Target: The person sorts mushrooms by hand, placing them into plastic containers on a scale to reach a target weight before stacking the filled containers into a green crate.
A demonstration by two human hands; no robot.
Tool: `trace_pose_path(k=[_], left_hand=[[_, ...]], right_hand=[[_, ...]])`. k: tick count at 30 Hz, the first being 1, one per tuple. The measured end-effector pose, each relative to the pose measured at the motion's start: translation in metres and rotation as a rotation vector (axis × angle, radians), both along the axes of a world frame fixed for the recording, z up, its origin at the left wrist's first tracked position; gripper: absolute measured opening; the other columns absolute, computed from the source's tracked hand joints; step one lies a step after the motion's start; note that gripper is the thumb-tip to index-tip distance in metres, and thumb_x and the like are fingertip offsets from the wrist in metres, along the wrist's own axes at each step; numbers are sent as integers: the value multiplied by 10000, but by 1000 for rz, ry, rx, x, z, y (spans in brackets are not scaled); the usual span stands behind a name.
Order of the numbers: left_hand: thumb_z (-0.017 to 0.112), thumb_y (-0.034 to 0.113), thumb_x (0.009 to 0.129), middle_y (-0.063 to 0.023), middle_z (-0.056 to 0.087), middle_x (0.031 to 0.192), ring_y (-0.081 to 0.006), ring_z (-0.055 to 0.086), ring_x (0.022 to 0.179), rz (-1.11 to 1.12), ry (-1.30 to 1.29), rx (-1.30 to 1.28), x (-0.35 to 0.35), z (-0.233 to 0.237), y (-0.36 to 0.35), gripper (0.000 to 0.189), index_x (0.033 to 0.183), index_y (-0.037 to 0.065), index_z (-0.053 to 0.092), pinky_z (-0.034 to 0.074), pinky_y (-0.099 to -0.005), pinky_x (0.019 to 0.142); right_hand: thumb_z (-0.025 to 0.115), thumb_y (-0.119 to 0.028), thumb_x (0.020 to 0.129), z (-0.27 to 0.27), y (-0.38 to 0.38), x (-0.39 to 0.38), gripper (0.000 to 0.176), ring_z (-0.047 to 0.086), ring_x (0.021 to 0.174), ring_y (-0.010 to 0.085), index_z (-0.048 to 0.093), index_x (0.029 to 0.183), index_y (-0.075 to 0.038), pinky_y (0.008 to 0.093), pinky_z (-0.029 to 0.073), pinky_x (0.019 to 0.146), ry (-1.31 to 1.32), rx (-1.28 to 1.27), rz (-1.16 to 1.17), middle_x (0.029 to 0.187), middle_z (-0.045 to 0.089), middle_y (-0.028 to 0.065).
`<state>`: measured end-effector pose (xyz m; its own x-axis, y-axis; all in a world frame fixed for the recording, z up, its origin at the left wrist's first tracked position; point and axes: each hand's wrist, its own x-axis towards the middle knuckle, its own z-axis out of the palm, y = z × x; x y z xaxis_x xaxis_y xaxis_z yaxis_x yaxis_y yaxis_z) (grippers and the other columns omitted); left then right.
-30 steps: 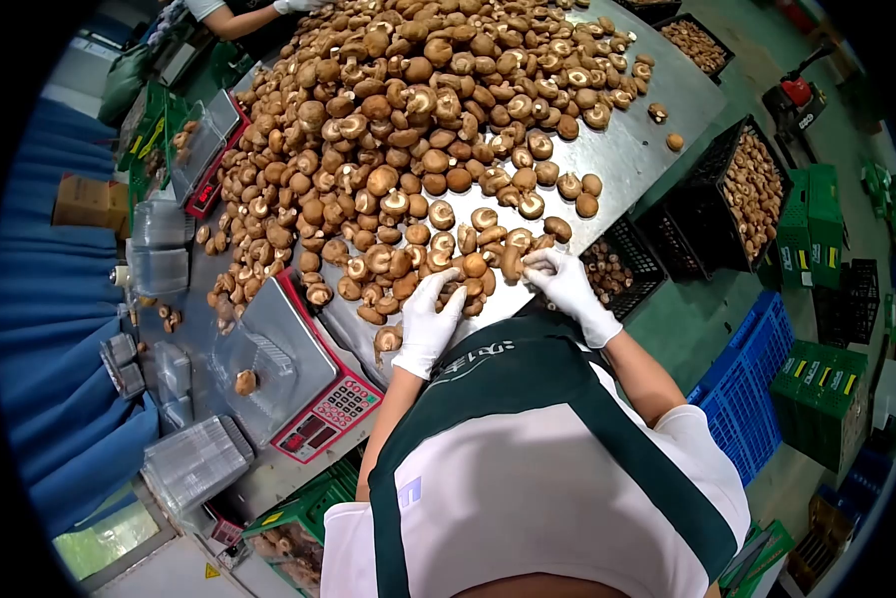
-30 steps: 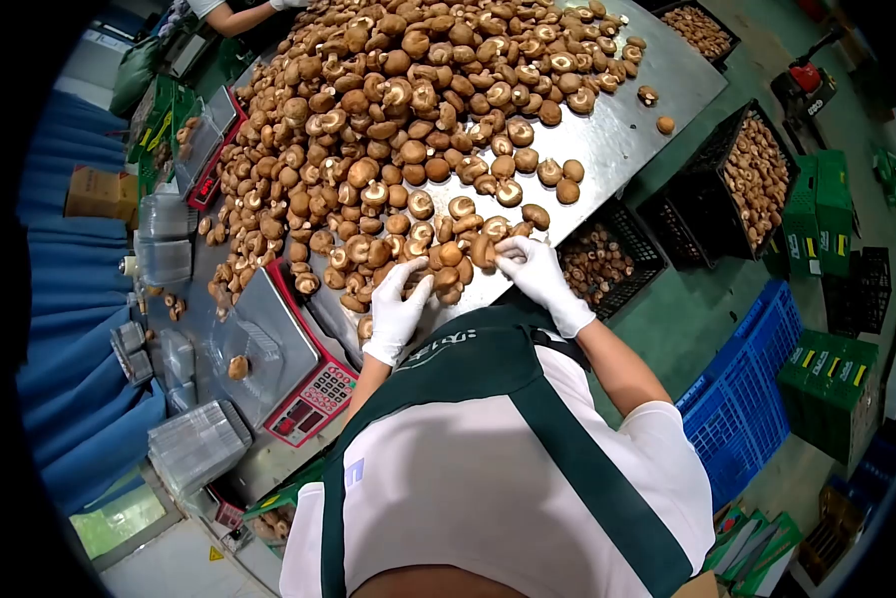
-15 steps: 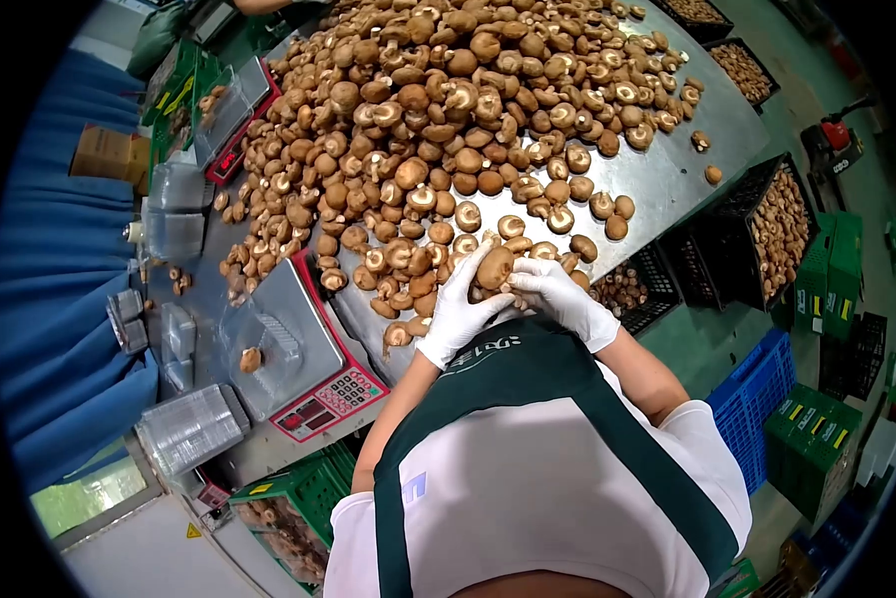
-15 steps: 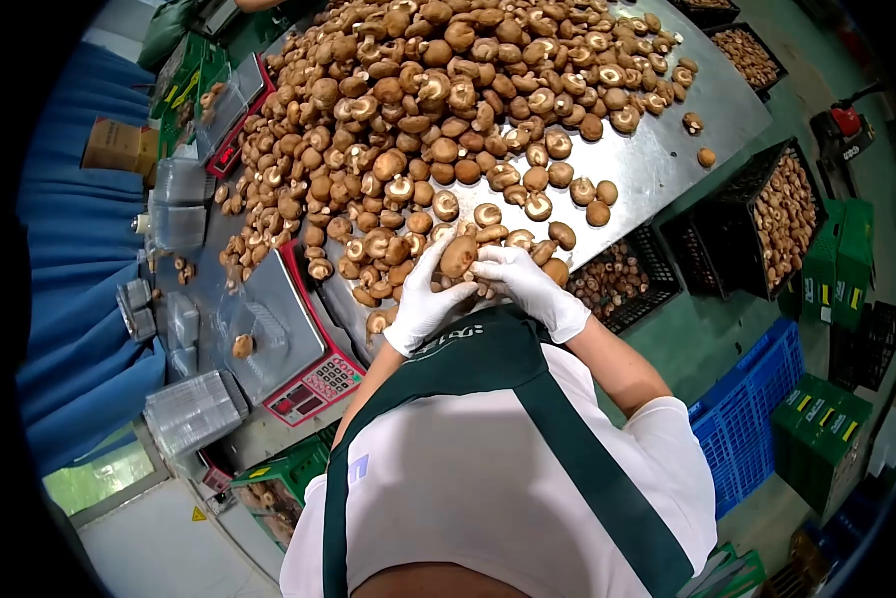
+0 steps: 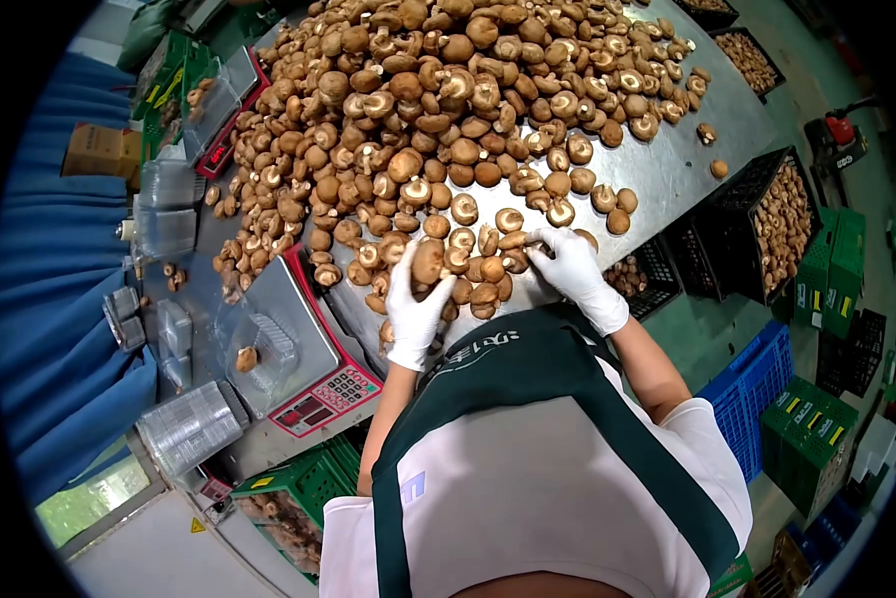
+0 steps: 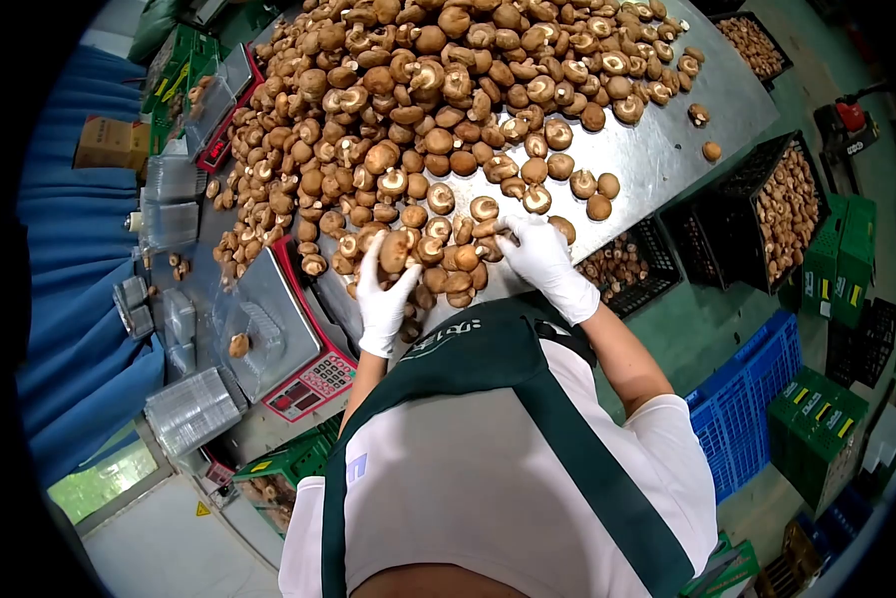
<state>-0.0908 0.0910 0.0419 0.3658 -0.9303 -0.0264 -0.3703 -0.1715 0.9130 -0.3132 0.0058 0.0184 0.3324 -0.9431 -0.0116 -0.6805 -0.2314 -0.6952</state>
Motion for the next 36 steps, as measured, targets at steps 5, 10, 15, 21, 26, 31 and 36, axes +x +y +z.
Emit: trace_pose_path(k=[5,10,15,21,26,31,36], left_hand=[[752,129,692,-140,525,1196,-288,530,1093,6,-373,-49,16,2,16,636,1262,61,480,429,-349,926],[743,139,665,-120,516,1212,-297,511,1083,-192,-698,-29,15,-21,21,668,1276,103,475,423,-368,903],[745,204,663,-98,522,1183,-277,503,1036,-239,-746,37,11,-33,12,680,1282,127,474,426,-364,856],[699,76,675,-139,475,1282,-328,501,1089,-55,-688,-169,19,-30,11,641,1274,81,470,418,-393,909],[721,108,657,-162,451,1308,-333,473,1128,-90,-725,-72,34,-34,31,730,1315,47,408,368,-400,960],[746,181,664,-184,508,1203,-318,475,1118,-106,-658,87,36,-35,61,813,1341,-12,340,333,-408,995],[741,200,694,-169,559,1105,-320,528,1025,-116,-602,-20,38,-49,97,668,1270,27,451,414,-390,902]], right_hand=[[626,-202,769,-11,-5,4,188,593,810,286,632,920,-90,392,484,691,31,-177,157,765,615,111],[590,-177,788,-33,-15,17,185,589,752,328,605,922,-51,425,480,643,66,-152,158,748,604,150],[579,-287,835,-27,-28,4,292,625,760,346,609,1050,-91,418,497,683,8,6,-84,828,636,191],[664,-144,738,-7,-20,3,299,567,932,289,613,1022,-66,368,467,789,-46,-372,41,987,617,102],[728,-232,655,-10,14,32,366,491,1090,293,614,968,-82,408,393,918,150,-287,559,1129,560,96],[711,-192,607,-5,8,2,193,463,1144,293,625,699,-46,455,373,932,234,-323,609,1086,574,79],[694,-181,672,3,-7,1,161,540,1014,273,636,738,-46,402,439,851,117,-248,545,887,626,51]])
